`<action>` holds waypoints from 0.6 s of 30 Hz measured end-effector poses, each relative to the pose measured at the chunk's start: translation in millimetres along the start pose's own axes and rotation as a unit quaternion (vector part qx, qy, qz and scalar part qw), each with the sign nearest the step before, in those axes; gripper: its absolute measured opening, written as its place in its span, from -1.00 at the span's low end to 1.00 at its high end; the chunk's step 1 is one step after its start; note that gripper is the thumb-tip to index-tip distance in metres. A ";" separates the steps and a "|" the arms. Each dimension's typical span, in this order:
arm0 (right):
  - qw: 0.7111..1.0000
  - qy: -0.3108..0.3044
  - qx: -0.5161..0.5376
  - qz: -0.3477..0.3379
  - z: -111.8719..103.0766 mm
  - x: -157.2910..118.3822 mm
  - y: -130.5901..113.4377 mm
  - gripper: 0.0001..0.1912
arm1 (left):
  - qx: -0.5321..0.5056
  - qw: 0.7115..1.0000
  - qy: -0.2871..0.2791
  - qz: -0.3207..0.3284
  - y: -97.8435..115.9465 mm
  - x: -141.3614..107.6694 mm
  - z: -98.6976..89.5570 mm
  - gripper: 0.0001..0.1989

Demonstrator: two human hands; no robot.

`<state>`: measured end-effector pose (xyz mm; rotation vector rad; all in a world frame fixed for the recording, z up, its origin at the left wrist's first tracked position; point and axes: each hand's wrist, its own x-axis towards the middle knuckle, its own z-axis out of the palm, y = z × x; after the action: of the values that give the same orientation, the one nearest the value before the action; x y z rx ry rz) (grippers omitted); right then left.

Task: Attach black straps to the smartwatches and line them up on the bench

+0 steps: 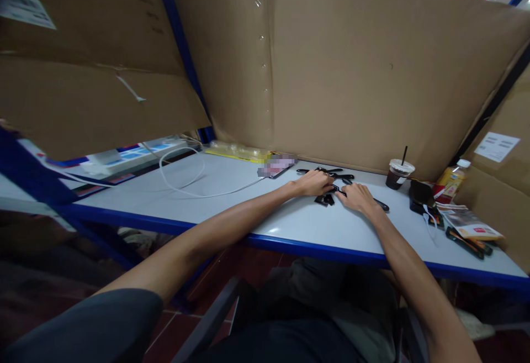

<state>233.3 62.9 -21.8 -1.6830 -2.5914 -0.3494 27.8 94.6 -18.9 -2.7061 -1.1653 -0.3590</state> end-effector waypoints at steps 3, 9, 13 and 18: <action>1.000 -0.002 -0.006 0.003 0.8 0.1 0.5 -0.47 | -0.014 1.000 0.001 0.003 -1.0 -0.9 -0.2 -0.73; 1.000 0.001 -0.010 0.002 2.4 0.6 2.3 -0.47 | -0.038 0.998 0.016 0.039 -1.1 0.1 0.5 -0.78; 1.000 0.001 -0.007 0.000 1.7 0.5 2.3 -0.47 | -0.025 0.999 0.017 0.029 -2.8 1.1 1.5 -0.80; 1.000 0.001 -0.006 0.002 0.6 -0.2 1.4 -0.47 | -0.018 0.999 0.019 0.021 -5.8 -1.2 -0.8 -0.76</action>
<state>234.7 63.4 -22.2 -1.6890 -2.5899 -0.3678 22.6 97.6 -18.1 -2.7374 -1.1009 -0.4277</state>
